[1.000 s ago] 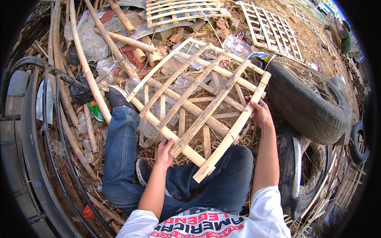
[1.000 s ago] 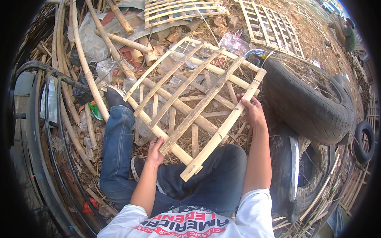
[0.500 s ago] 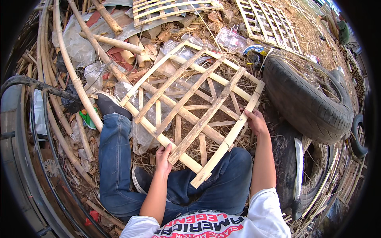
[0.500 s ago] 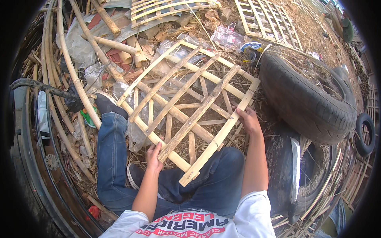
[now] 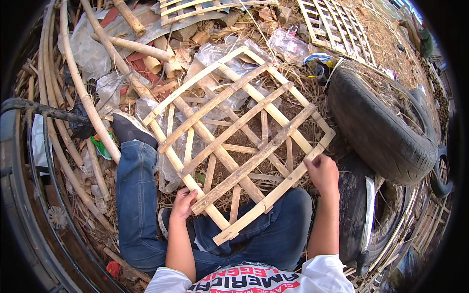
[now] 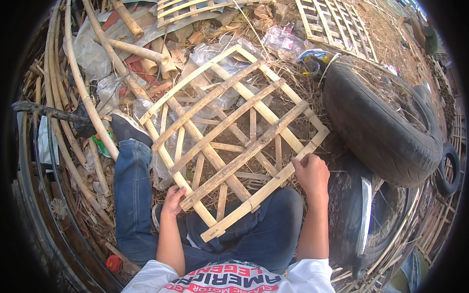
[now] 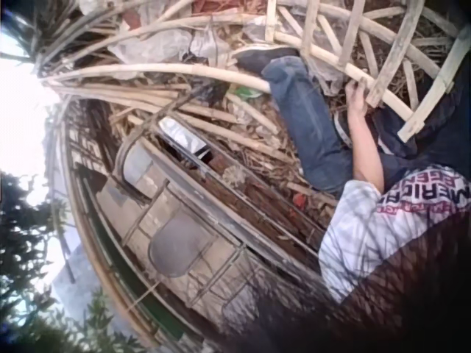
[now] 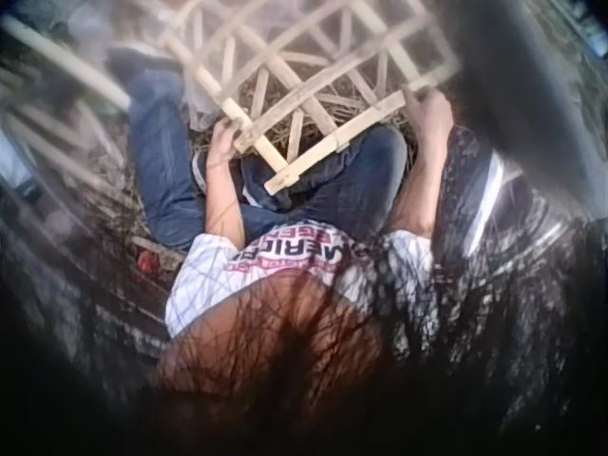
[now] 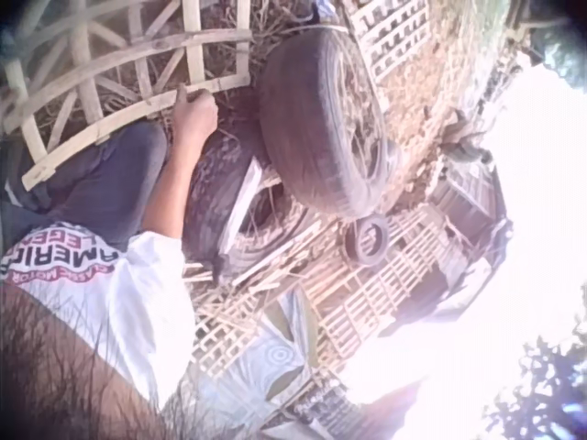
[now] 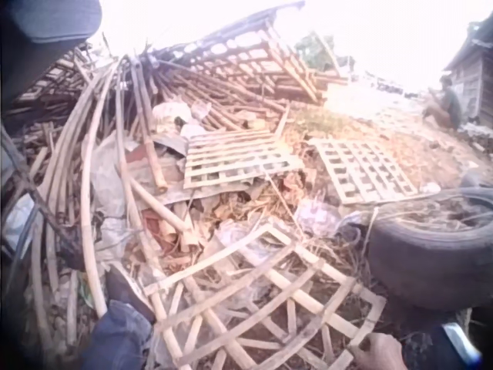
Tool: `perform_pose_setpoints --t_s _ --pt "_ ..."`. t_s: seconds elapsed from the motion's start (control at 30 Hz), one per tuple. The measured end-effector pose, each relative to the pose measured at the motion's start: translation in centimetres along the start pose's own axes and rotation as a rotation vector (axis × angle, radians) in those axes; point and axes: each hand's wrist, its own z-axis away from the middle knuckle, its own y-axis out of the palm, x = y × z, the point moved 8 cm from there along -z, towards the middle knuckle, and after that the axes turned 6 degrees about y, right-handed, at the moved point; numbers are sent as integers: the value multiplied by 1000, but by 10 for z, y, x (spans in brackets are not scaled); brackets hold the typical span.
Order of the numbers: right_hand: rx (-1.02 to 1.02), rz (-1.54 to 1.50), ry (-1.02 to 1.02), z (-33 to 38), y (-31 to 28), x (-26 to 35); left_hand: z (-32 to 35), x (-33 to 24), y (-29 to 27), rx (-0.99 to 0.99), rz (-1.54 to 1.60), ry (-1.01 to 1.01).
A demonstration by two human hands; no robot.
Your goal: The person assembles a square bamboo lattice frame by hand, positioning thin bamboo strips, hammering small nails to secure the joints, and then splitting a piece of bamboo into thinner strips.
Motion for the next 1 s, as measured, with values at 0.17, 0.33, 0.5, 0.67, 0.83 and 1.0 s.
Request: perform_pose_setpoints --t_s 0.17,0.33,0.5,0.67,0.83,1.0 --pt "-116 -347 -547 -61 -4 118 -8 1 -12 -26 -26 -33" --pt "-126 -10 -625 -167 68 174 -8 -2 -6 -46 -103 -41" --pt "52 184 -533 -175 93 195 -8 -10 -15 -42 -90 -20" --pt "-220 -83 -681 -115 28 159 -10 -12 -9 -1 -168 -39" --pt "-239 -362 -602 14 -28 53 1 -18 -23 -100 -324 -2" --pt "-136 -404 -253 139 0 -96 21 -45 -21 -158 -655 -22"
